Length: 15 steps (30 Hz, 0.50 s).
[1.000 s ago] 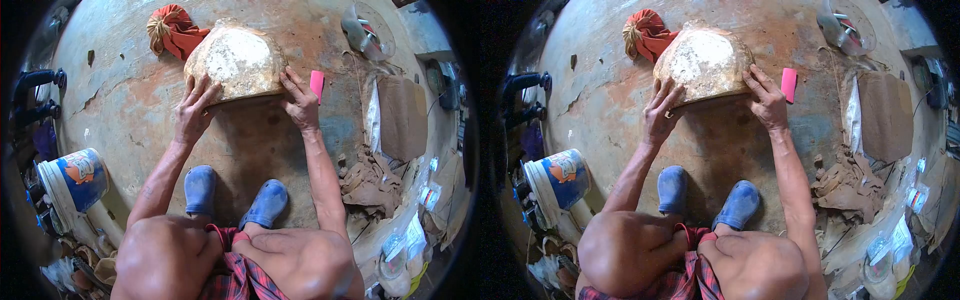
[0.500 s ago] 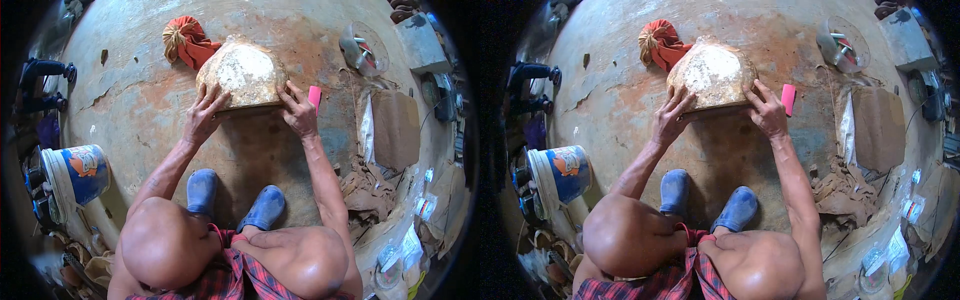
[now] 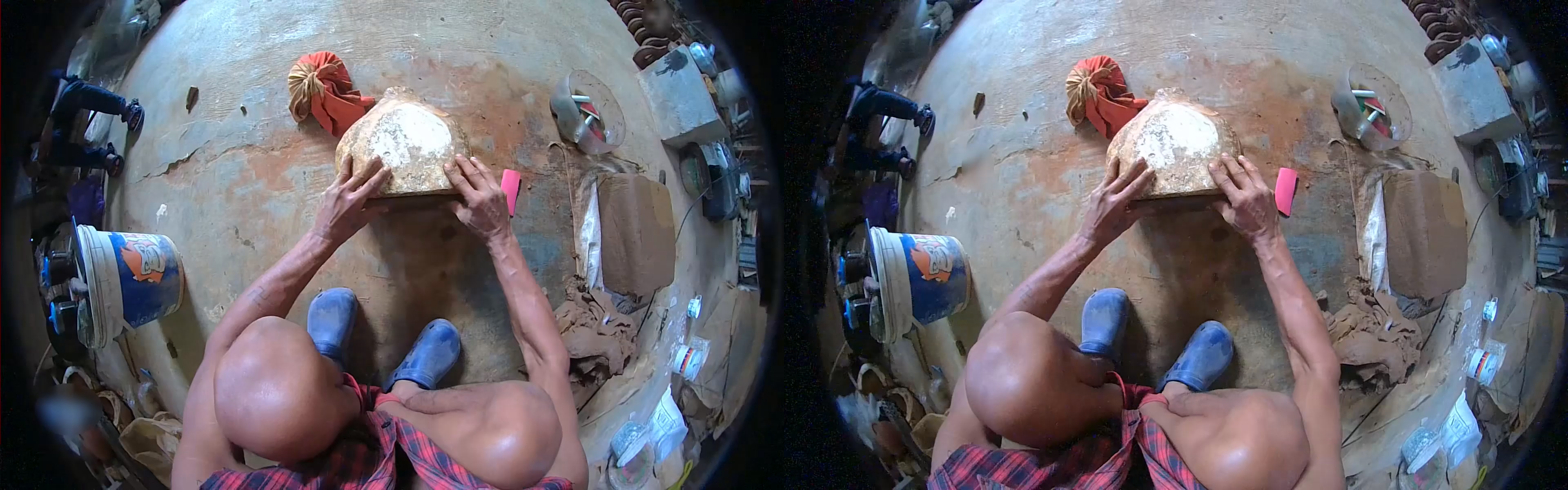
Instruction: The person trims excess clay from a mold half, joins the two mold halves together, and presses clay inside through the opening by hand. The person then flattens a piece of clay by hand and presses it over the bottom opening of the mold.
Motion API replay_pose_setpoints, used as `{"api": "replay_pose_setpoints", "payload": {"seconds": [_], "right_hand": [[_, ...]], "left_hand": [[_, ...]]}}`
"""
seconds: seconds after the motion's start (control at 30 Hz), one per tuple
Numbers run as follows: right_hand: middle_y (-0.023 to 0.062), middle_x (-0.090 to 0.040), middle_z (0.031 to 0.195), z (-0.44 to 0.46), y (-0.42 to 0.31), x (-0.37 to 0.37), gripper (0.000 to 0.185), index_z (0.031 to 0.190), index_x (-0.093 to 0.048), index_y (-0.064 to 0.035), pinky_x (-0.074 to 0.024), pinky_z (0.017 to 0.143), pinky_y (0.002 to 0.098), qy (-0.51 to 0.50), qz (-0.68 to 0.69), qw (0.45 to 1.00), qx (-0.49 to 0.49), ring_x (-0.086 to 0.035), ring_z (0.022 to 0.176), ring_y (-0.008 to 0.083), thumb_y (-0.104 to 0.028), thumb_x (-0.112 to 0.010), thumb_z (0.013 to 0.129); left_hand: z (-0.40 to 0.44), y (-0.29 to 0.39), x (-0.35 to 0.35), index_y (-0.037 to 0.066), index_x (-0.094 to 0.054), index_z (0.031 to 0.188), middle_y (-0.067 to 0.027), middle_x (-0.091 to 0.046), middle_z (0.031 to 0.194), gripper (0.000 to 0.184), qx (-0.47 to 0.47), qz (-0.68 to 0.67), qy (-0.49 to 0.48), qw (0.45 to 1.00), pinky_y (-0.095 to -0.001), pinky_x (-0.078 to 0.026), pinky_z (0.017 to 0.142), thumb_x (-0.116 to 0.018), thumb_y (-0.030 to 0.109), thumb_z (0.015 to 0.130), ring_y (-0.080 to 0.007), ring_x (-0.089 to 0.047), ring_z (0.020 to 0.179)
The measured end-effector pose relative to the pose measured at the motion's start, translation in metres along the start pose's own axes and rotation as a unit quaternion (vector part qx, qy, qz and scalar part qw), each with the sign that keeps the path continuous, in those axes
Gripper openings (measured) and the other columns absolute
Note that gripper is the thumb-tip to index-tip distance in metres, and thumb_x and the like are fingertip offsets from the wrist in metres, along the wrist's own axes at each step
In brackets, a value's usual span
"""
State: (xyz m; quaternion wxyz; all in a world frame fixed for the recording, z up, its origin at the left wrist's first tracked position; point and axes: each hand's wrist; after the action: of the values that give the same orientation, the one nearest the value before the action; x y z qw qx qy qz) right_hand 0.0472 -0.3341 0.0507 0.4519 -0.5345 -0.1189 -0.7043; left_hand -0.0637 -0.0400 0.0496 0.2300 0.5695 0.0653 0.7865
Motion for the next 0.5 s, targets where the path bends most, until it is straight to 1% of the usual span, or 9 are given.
{"api": "replay_pose_setpoints", "payload": {"seconds": [0.03, 0.07, 0.1, 0.17, 0.2, 0.3, 0.33, 0.37, 0.5], "right_hand": [[0.0122, -0.063, 0.149, 0.002, 0.002, -0.001, 0.082, 0.147, -0.064, -0.0184, -0.0558, 0.110, 0.0485, -0.001, 0.002, 1.000, 0.001, -0.061, 0.132, 0.0421, -0.014, -0.091, 0.070], [0.0127, -0.063, 0.149, 0.003, 0.003, -0.002, 0.080, 0.146, -0.065, -0.0187, -0.0566, 0.109, 0.0486, -0.005, -0.006, 1.000, 0.007, -0.061, 0.132, 0.0428, -0.015, -0.090, 0.070], [0.0132, -0.062, 0.149, 0.000, 0.003, -0.003, 0.078, 0.145, -0.065, -0.0190, -0.0573, 0.108, 0.0488, -0.012, -0.014, 1.000, 0.008, -0.062, 0.131, 0.0434, -0.015, -0.090, 0.071], [0.0151, -0.062, 0.149, 0.002, 0.004, -0.001, 0.075, 0.144, -0.066, -0.0178, -0.0580, 0.107, 0.0484, -0.019, -0.025, 0.999, 0.014, -0.063, 0.130, 0.0449, -0.014, -0.088, 0.072], [0.0155, -0.063, 0.149, 0.000, 0.003, -0.001, 0.075, 0.144, -0.066, -0.0173, -0.0580, 0.107, 0.0477, -0.019, -0.022, 1.000, 0.013, -0.063, 0.130, 0.0445, -0.014, -0.088, 0.072], [0.0157, -0.063, 0.148, 0.005, -0.005, 0.007, 0.075, 0.144, -0.065, -0.0152, -0.0581, 0.107, 0.0467, -0.024, -0.031, 0.999, 0.009, -0.063, 0.132, 0.0433, -0.014, -0.089, 0.073], [0.0156, -0.064, 0.147, 0.007, -0.009, 0.009, 0.075, 0.145, -0.065, -0.0137, -0.0581, 0.107, 0.0463, -0.042, -0.037, 0.998, -0.005, -0.062, 0.133, 0.0425, -0.015, -0.088, 0.074], [0.0156, -0.064, 0.147, 0.012, -0.010, 0.008, 0.075, 0.145, -0.065, -0.0137, -0.0581, 0.107, 0.0463, -0.043, -0.036, 0.998, -0.001, -0.062, 0.133, 0.0425, -0.015, -0.088, 0.074], [0.0157, -0.064, 0.148, 0.010, -0.004, -0.001, 0.078, 0.144, -0.063, -0.0062, -0.0577, 0.108, 0.0459, -0.037, -0.045, 0.998, 0.036, -0.061, 0.135, 0.0411, -0.018, -0.091, 0.072]], "left_hand": [[-0.001, 0.003, 0.001, 0.022, -0.058, 0.152, -0.0078, -0.055, 0.159, 0.076, 0.011, 0.018, -0.020, 1.000, -0.0581, -0.044, 0.121, -0.086, 0.037, 0.082, -0.0507, -0.053, 0.140], [-0.002, -0.008, -0.010, 0.027, -0.058, 0.152, -0.0063, -0.054, 0.160, 0.076, -0.008, 0.050, -0.045, 0.998, -0.0587, -0.050, 0.116, -0.086, 0.042, 0.083, -0.0578, -0.051, 0.138], [-0.006, -0.009, -0.011, 0.027, -0.058, 0.152, -0.0063, -0.054, 0.160, 0.076, -0.008, 0.045, -0.055, 0.997, -0.0587, -0.050, 0.116, -0.086, 0.042, 0.083, -0.0578, -0.051, 0.138], [-0.003, -0.012, -0.014, 0.027, -0.057, 0.153, -0.0050, -0.053, 0.161, 0.078, -0.030, 0.016, 0.009, 0.999, -0.0591, -0.054, 0.111, -0.087, 0.042, 0.082, -0.0603, -0.048, 0.139], [-0.004, -0.010, -0.014, 0.028, -0.056, 0.153, -0.0044, -0.052, 0.162, 0.079, -0.012, 0.029, 0.000, 1.000, -0.0579, -0.058, 0.105, -0.087, 0.041, 0.082, -0.0589, -0.048, 0.141], [0.000, -0.004, -0.009, 0.028, -0.056, 0.154, -0.0046, -0.051, 0.162, 0.077, 0.008, 0.035, -0.024, 0.999, -0.0555, -0.059, 0.104, -0.086, 0.040, 0.083, -0.0577, -0.049, 0.141], [0.005, 0.014, 0.008, 0.023, -0.058, 0.151, -0.0085, -0.055, 0.158, 0.076, 0.047, 0.052, -0.050, 0.996, -0.0544, -0.052, 0.115, -0.087, 0.036, 0.082, -0.0488, -0.052, 0.143], [0.007, 0.015, 0.008, 0.023, -0.058, 0.151, -0.0085, -0.055, 0.158, 0.076, 0.050, 0.053, -0.047, 0.996, -0.0544, -0.052, 0.115, -0.087, 0.036, 0.082, -0.0488, -0.052, 0.143], [0.002, 0.009, -0.009, 0.024, -0.058, 0.151, -0.0083, -0.054, 0.160, 0.075, 0.032, 0.045, -0.004, 0.998, -0.0530, -0.054, 0.112, -0.087, 0.037, 0.083, -0.0514, -0.049, 0.144]]}}
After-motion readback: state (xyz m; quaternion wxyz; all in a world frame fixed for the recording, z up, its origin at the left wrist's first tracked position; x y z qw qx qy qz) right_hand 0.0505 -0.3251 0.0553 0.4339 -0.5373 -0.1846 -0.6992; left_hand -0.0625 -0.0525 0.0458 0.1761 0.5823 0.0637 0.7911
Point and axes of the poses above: each hand's wrist, its own z-axis towards the middle knuckle, its own x-axis out of the back of the hand, y = z × x
